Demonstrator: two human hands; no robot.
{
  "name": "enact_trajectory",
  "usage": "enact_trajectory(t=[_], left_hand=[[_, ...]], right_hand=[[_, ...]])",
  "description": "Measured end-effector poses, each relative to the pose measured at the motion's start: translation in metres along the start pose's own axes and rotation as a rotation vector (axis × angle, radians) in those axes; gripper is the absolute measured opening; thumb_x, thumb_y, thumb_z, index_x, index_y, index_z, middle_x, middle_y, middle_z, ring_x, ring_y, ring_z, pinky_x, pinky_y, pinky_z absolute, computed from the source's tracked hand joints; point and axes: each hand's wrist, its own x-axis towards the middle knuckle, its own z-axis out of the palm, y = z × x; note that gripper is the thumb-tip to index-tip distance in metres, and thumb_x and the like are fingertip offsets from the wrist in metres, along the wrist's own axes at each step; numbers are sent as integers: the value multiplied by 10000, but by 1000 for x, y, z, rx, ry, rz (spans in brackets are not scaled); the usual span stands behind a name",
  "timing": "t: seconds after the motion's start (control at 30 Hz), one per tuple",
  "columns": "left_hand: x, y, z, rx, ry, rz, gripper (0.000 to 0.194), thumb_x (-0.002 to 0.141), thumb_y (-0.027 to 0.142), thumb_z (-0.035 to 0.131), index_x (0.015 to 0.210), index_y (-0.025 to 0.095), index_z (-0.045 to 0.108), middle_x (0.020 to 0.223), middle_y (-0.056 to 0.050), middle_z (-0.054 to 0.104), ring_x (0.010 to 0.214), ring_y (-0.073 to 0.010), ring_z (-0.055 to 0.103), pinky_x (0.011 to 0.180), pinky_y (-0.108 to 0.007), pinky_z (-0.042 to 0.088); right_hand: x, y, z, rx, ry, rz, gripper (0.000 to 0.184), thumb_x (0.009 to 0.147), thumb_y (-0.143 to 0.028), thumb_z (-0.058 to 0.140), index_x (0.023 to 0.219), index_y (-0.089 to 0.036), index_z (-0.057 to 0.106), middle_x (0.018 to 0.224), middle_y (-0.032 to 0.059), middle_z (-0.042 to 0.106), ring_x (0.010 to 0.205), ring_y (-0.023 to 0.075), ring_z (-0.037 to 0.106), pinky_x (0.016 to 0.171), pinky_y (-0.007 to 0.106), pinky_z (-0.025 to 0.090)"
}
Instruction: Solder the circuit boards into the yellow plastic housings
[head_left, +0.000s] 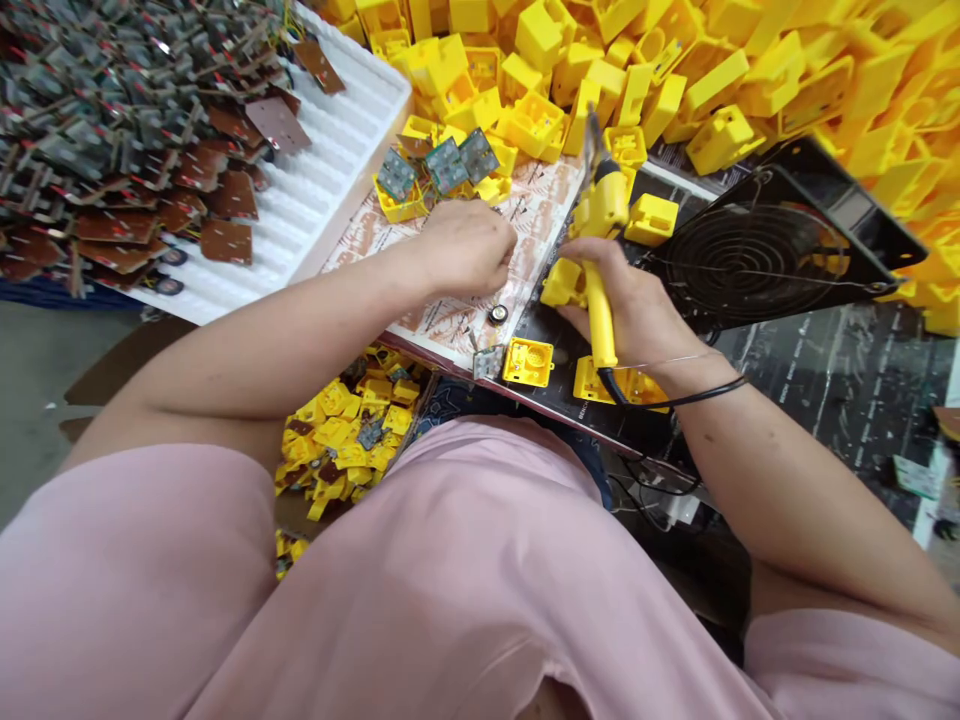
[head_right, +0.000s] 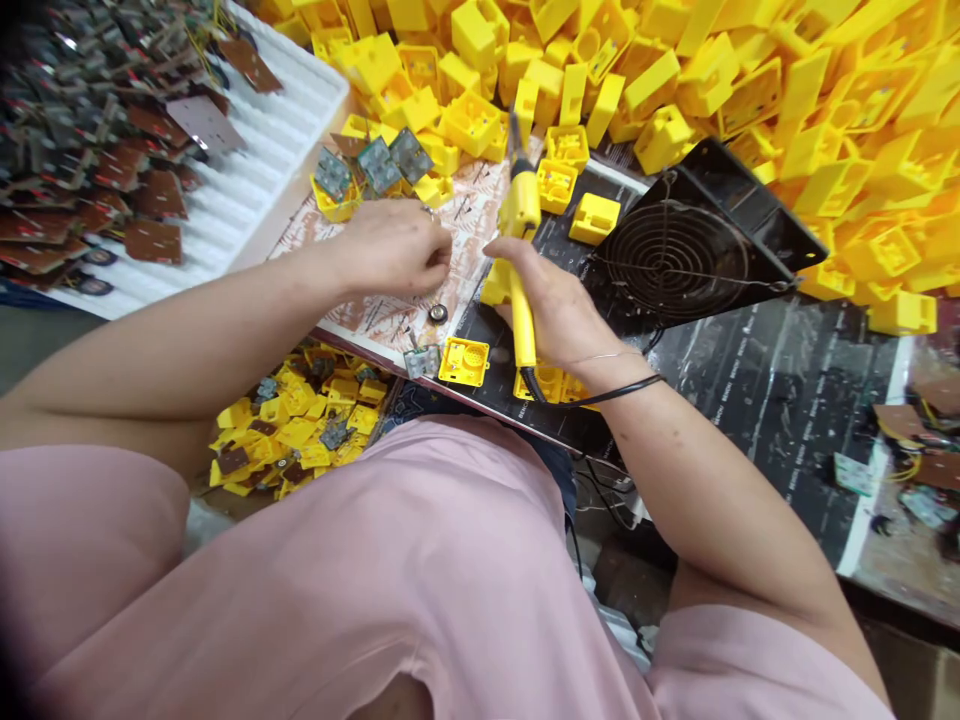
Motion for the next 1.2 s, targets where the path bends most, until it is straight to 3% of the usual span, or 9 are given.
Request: enact_trajectory(t=[0.1,0.17,0.3,0.53,0.63,0.8,0.87,1.07,1.2], left_hand=[[-14,-2,-8,-69,48,17,264,863,273,572,922,222,825,822,-76,759,1014,-298,706,889,-393,525],[-24,1,-18,-156,44,-16,295,887,299,560,982,218,828,921,-75,791,1053,-285,709,939,-392,529],[-41,9,-35,-361,17,-147,352,903,365,558,1062,194,822,1004,-47,805,1010,-226,737,967,-347,533],[-50,12,-32,-527,-5,-195,328,851,373,586,1001,190,812,901,-11,793,902,-179,735,914,-307,547],[-49,11,-33,-533,-44,-189,310,843,363,589,979,188,806,890,-11,791,897,-174,735,898,-287,543],[-48,8,-32,-602,-61,-154,292,837,349,586,952,177,793,880,-24,788,890,-164,724,887,-269,541],[-48,9,-29,-615,-57,-143,288,833,359,581,941,182,782,854,-18,773,872,-165,717,858,-272,538],[-49,13,-26,-613,-48,-115,262,850,352,559,925,187,748,804,-2,731,827,-160,706,841,-285,528],[-50,13,-31,-598,-70,-118,232,839,329,577,901,194,756,788,5,733,844,-162,722,859,-282,528]], right_hand=[[3,-6,0,-43,-15,-45,537,919,-298,726,1428,-240,563,1200,102,756,1181,338,727,1126,594,532],[7,-8,-1,-85,-21,-24,567,903,-322,768,1431,-234,582,1222,127,747,1250,390,691,1126,644,514],[11,-13,-2,-8,-36,44,515,912,-296,739,1402,-231,592,1084,93,751,1026,333,734,920,534,620],[20,-23,31,552,162,69,629,907,-592,771,1369,-304,457,1297,43,722,1138,230,738,986,428,644],[15,-17,29,479,158,56,588,901,-576,784,1346,-312,504,1299,35,733,1211,257,733,1051,470,624],[-15,-7,-5,203,124,52,486,918,-483,777,1319,-296,579,1170,42,764,967,259,777,847,435,667],[-21,-8,-9,172,153,59,491,899,-472,803,1306,-314,579,1171,30,754,973,250,775,873,429,669],[-1,-20,22,575,197,79,601,895,-595,790,1331,-338,467,1292,26,663,1127,209,726,969,403,672],[-2,-15,21,490,159,78,575,888,-583,800,1314,-327,511,1220,22,700,1099,238,740,993,451,658]])
